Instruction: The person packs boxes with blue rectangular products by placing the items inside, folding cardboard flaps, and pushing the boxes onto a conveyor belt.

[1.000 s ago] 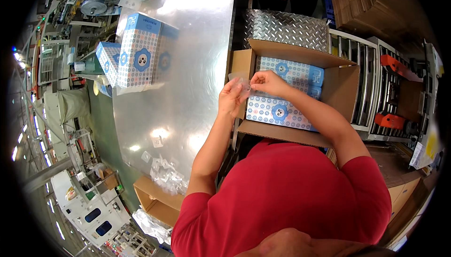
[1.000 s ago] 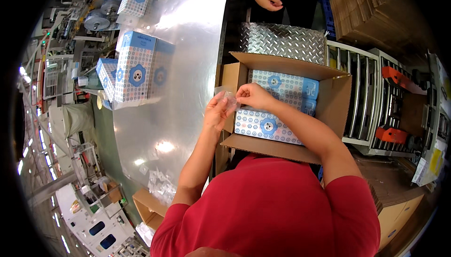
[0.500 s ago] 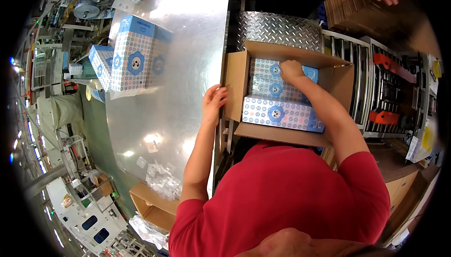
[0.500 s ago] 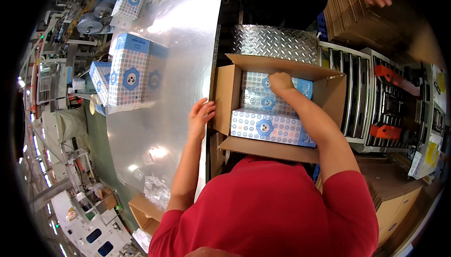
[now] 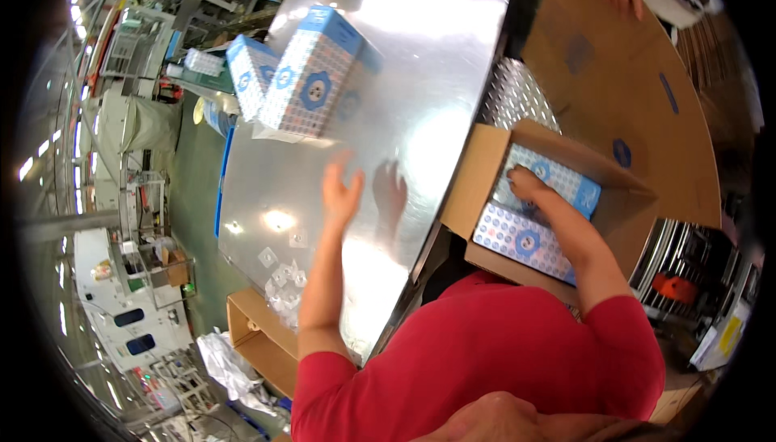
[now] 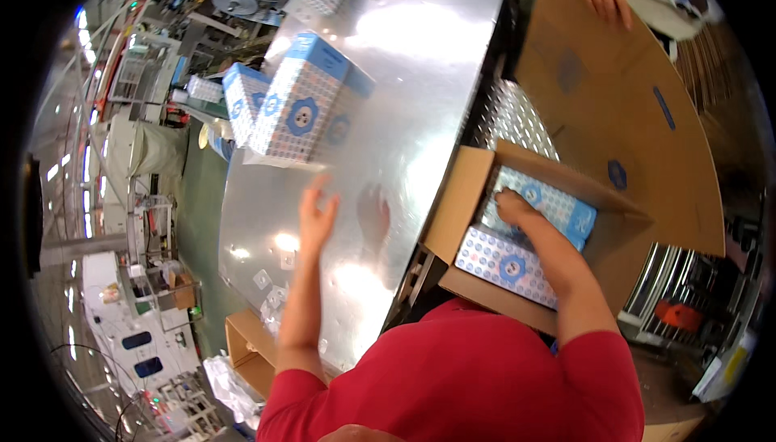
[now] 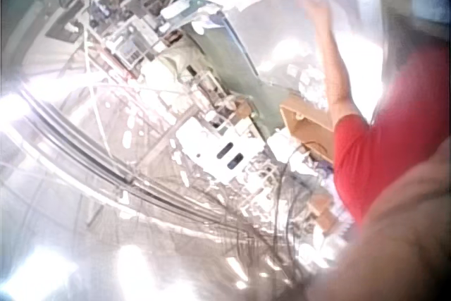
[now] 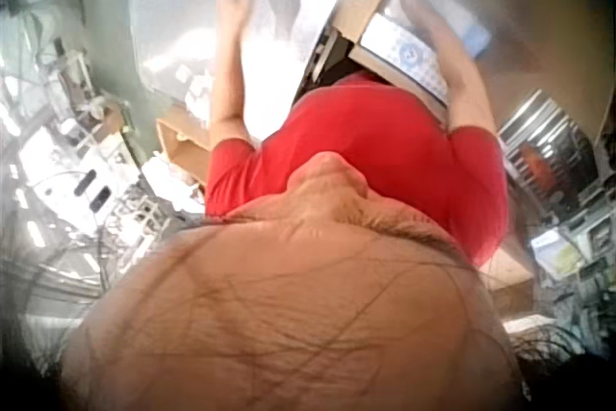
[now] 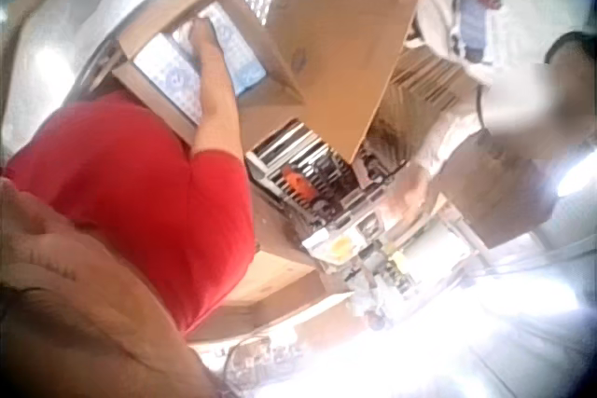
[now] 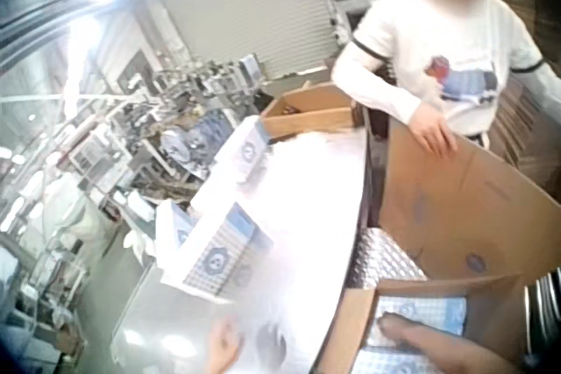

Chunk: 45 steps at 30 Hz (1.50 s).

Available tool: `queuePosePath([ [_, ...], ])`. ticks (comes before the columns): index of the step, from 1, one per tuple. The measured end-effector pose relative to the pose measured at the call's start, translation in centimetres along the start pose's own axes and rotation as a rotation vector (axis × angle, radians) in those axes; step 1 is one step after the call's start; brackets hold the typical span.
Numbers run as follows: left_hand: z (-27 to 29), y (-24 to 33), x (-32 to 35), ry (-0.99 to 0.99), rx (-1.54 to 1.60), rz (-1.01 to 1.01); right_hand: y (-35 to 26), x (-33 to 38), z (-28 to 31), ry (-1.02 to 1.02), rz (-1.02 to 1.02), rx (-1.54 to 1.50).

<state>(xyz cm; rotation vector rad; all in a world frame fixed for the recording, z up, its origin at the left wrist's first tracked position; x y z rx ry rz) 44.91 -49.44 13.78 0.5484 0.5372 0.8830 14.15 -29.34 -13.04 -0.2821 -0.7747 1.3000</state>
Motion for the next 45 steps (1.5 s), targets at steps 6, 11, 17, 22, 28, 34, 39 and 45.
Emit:
queuePosePath([
  [6,10.5,-9.1,-17.4,0.122,-0.628,-0.043,-8.9,4.8,12.1,0.248,0.132,-0.21],
  [11,4.0,-10.9,-21.3,-0.416,-0.441,0.204,-20.7,4.6,17.6,0.482,0.26,-0.087],
  [17,4.1,-1.6,-18.1,-0.325,-0.205,-0.364,-31.3,-2.6,18.2,0.284,0.325,0.367],
  [22,14.5,-23.5,-23.1,-0.049,-0.776,0.41,-30.2,-9.2,11.9,0.212,0.564,0.598],
  [28,10.9,-19.2,-21.7,-0.175,-0.497,0.154,-31.6,-9.3,12.2,0.077,0.533,0.522],
  [34,6.0,-6.4,-11.5,-0.137,-0.595,-0.404,-30.4,-2.0,6.9,0.027,0.623,0.47],
  [39,-2.1,-0.8,-4.5,-0.507,-0.152,-0.55,-32.3,3.0,3.2,-0.008,0.702,0.526],
  [45,-9.3,-6.6,-2.9,-0.959,0.411,0.008,-31.1,1.9,3.3,0.195,0.772,0.556],
])
Point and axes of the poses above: each hand's wrist, its own x-axis away from the middle knuckle, its own z-axis out of the back of the hand, y = z × x, the point moved 7 cm from there along -x, towards the middle knuckle, and after that the axes turned 1 degree about -x, right-handed, at the moved point
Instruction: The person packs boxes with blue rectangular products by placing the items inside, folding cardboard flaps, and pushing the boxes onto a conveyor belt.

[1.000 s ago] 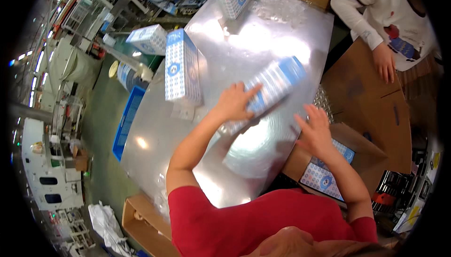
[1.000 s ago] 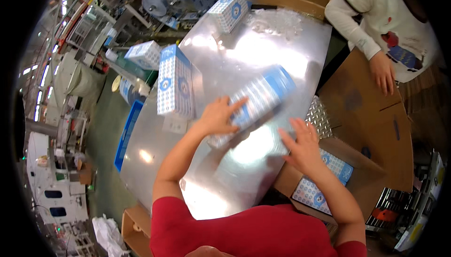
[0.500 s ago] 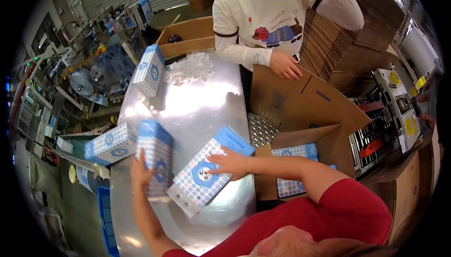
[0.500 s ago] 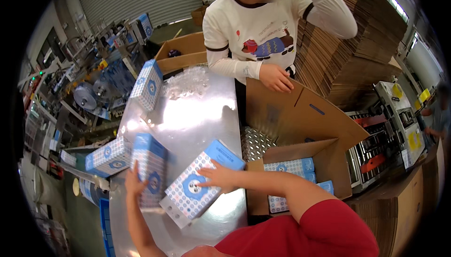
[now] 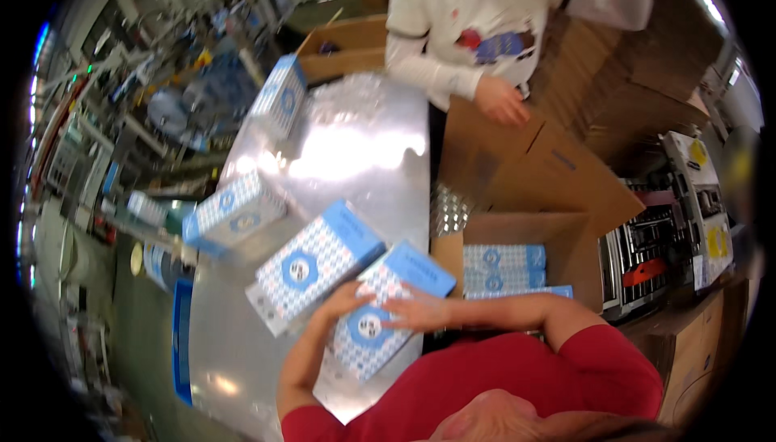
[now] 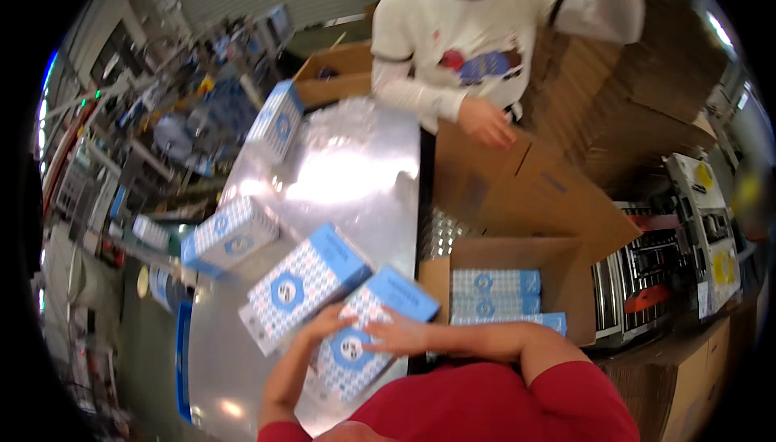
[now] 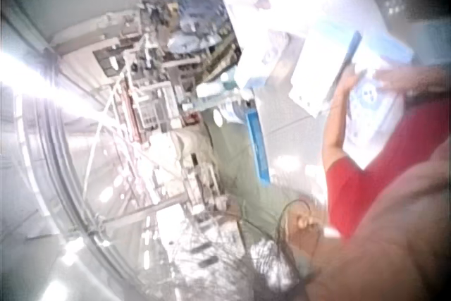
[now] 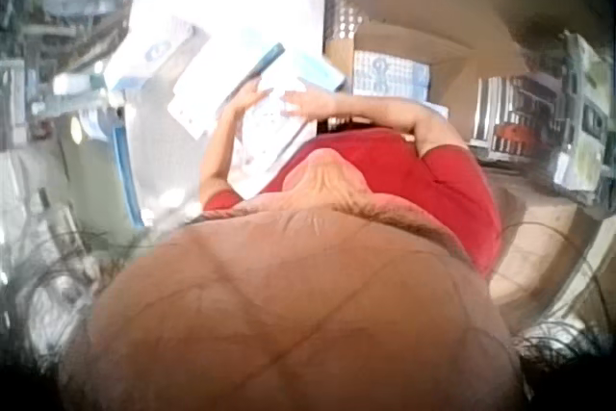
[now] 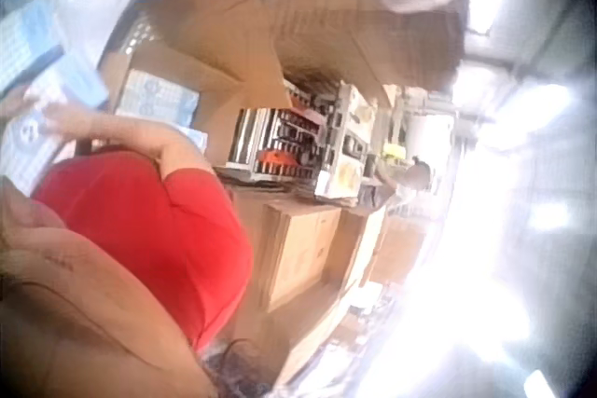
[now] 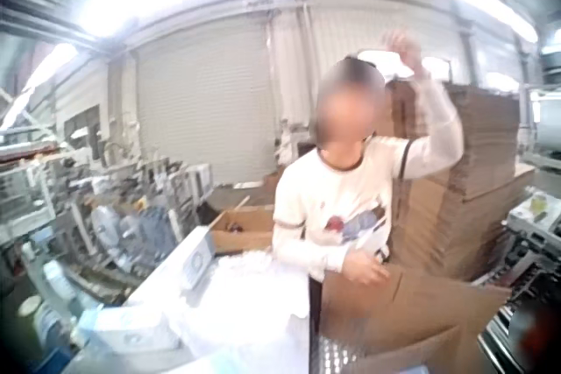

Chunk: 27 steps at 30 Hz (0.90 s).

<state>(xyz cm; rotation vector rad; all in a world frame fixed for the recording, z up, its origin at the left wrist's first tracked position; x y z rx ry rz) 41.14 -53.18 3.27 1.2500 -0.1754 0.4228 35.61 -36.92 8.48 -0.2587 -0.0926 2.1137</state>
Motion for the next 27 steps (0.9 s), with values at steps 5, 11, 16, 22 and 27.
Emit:
queuePosePath([
  [5,-4.2,1.3,1.3,-0.241,0.459,0.062,0.2,-2.9,9.0,0.278,-0.054,-0.175],
  [11,5.1,13.0,1.9,0.616,-0.853,-0.321,2.8,-2.5,8.8,0.231,-0.157,-0.28],
  [16,5.4,3.1,3.9,0.232,-1.398,-0.11,-1.1,-1.5,9.0,-0.042,-0.049,-0.251],
  [22,11.1,10.5,4.5,0.225,-1.134,-0.255,-0.7,-2.5,8.0,-0.153,-0.048,-0.158],
  [27,14.4,7.4,2.5,0.483,-0.916,-0.027,-1.0,-3.2,7.3,-0.235,-0.056,-0.186],
])
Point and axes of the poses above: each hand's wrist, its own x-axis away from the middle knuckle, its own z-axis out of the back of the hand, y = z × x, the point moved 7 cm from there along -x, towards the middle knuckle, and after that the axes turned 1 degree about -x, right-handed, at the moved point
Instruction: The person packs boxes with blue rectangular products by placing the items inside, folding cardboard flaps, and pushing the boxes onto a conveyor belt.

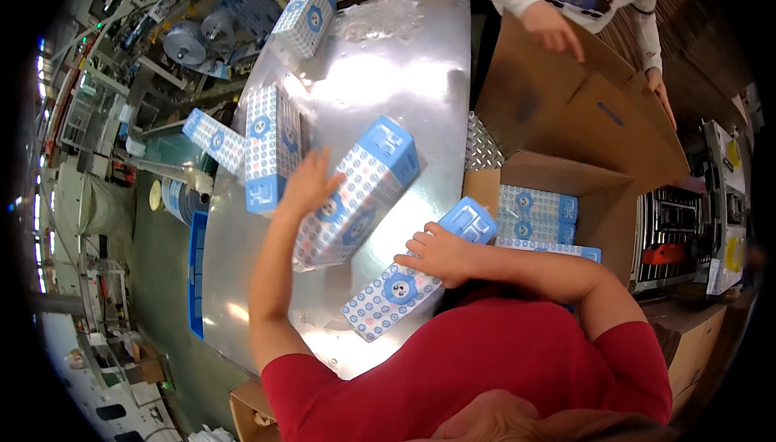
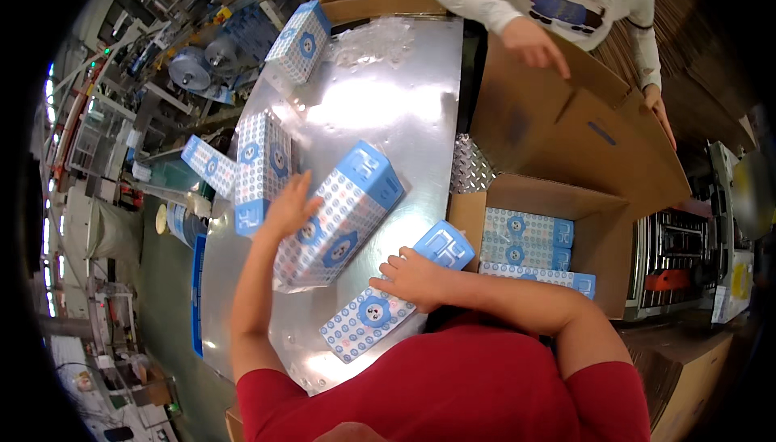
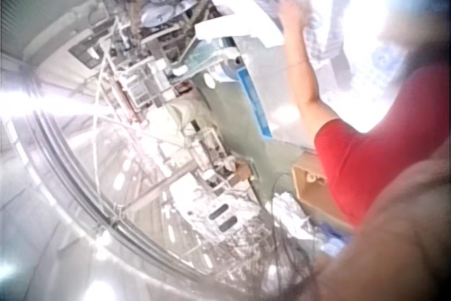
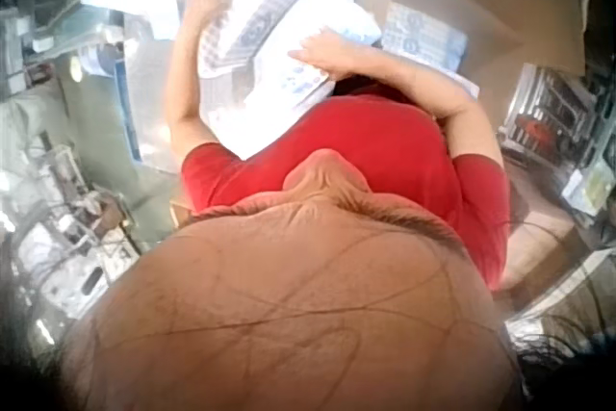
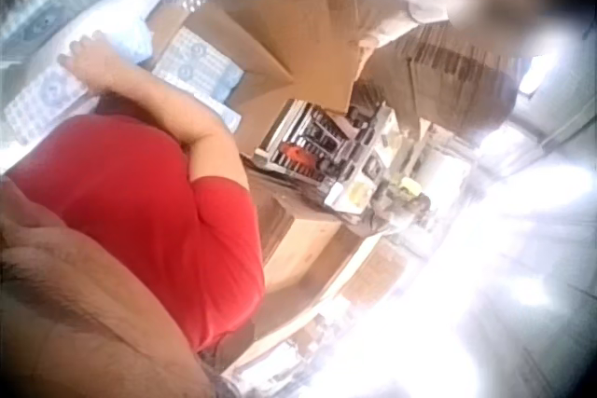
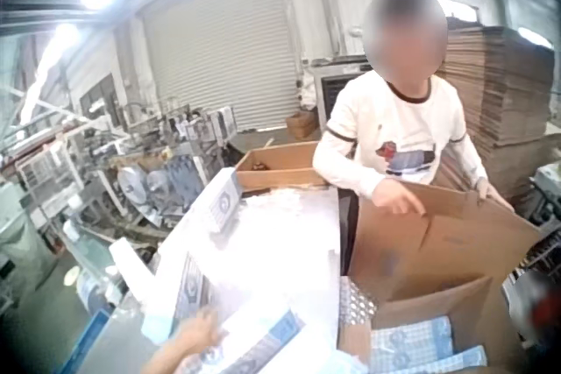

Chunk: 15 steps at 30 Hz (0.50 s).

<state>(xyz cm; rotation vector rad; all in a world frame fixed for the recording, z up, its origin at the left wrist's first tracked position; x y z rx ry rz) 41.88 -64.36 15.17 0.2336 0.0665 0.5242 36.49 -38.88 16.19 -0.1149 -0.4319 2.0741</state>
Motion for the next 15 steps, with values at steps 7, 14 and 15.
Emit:
queuePosePath([
  [7,-1.5,11.0,0.8,-0.028,-0.218,-0.008,-0.9,7.2,6.5,0.238,-0.132,0.133],
  [14,-1.4,6.5,1.0,-0.09,0.001,0.181,4.8,42.0,9.5,1.26,-0.789,-0.932],
  [15,-0.1,8.0,0.4,-0.029,0.061,0.062,3.9,45.9,6.6,1.444,-0.73,-1.085],
])
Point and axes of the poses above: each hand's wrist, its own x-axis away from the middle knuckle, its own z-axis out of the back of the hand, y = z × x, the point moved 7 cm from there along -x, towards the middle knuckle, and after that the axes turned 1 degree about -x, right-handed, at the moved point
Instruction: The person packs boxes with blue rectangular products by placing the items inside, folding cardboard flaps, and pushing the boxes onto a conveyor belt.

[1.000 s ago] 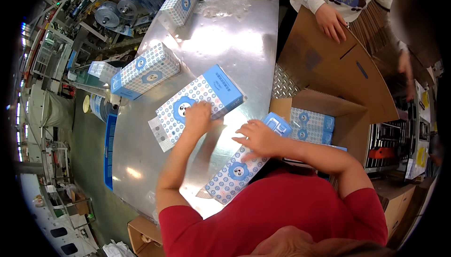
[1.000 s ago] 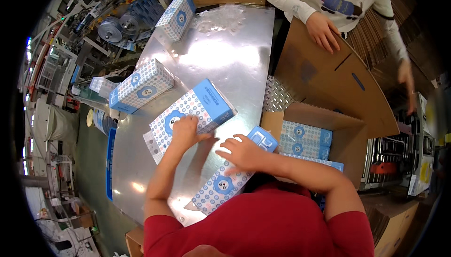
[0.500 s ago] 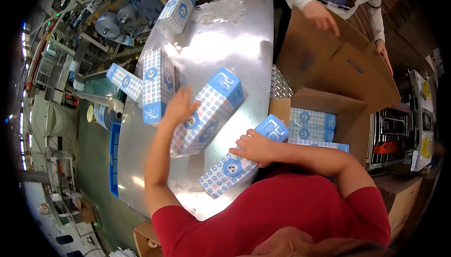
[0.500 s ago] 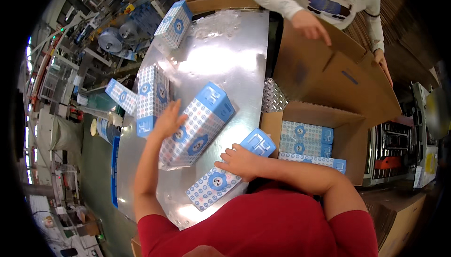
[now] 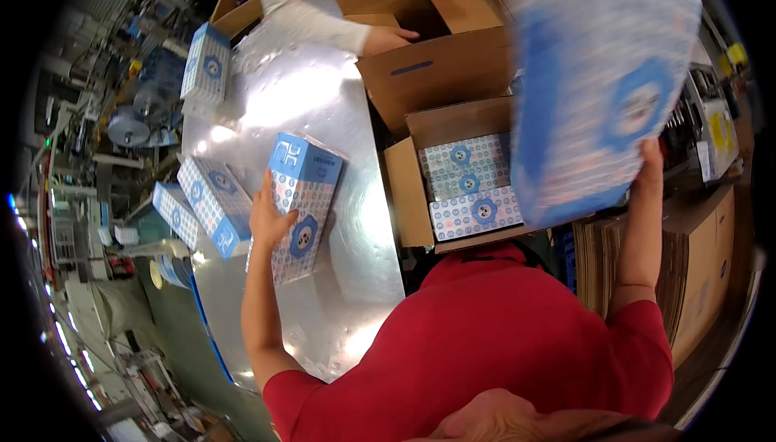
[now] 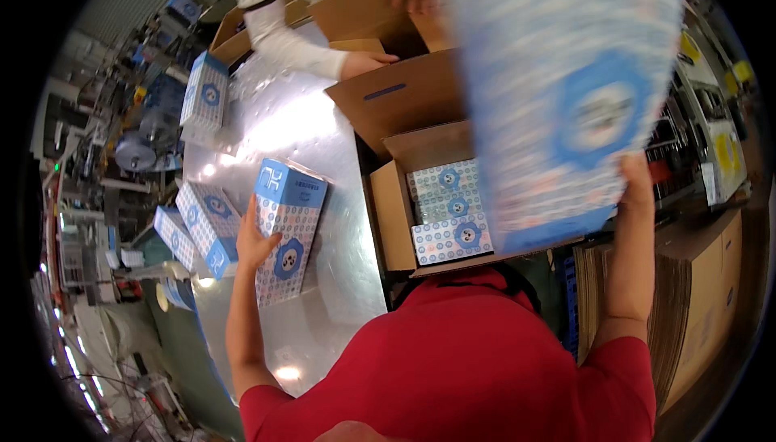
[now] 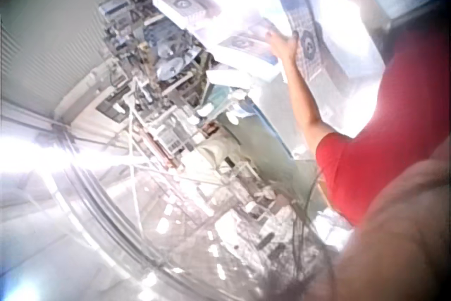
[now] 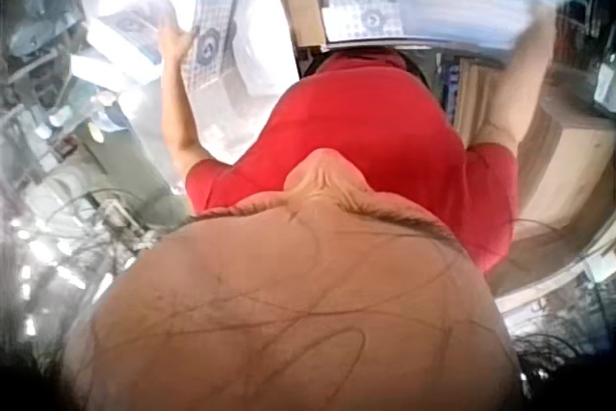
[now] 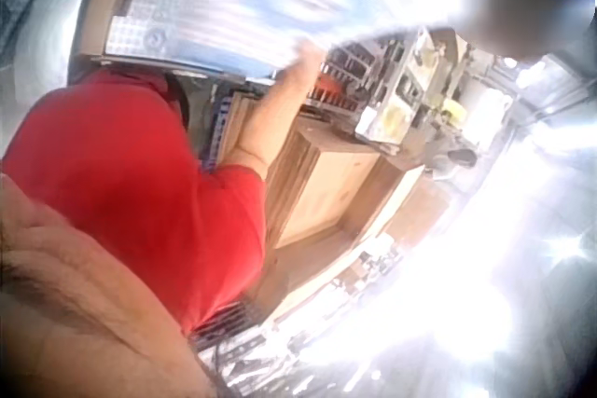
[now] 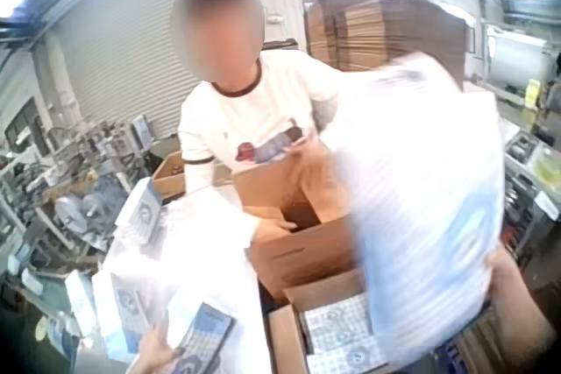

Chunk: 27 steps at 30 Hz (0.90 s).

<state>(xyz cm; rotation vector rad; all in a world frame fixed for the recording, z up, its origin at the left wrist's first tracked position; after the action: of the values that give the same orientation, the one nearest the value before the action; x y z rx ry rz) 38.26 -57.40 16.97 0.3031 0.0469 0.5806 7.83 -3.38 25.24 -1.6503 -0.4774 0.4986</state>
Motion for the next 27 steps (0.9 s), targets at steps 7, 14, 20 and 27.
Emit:
queuePosePath([
  [7,3.2,17.7,0.2,-0.01,1.19,-0.341,9.3,8.7,11.2,0.663,0.172,-0.628],
  [14,-17.9,35.6,-1.2,-0.424,0.251,-0.964,6.7,6.8,4.9,0.539,0.054,-0.816],
  [20,-29.7,32.8,-1.0,-0.398,-0.01,-0.863,2.7,4.0,-0.9,-0.099,0.064,0.036],
  [27,-22.6,34.8,1.4,-0.734,-0.084,-0.734,14.4,-4.9,-4.8,-0.646,-0.003,1.725],
])
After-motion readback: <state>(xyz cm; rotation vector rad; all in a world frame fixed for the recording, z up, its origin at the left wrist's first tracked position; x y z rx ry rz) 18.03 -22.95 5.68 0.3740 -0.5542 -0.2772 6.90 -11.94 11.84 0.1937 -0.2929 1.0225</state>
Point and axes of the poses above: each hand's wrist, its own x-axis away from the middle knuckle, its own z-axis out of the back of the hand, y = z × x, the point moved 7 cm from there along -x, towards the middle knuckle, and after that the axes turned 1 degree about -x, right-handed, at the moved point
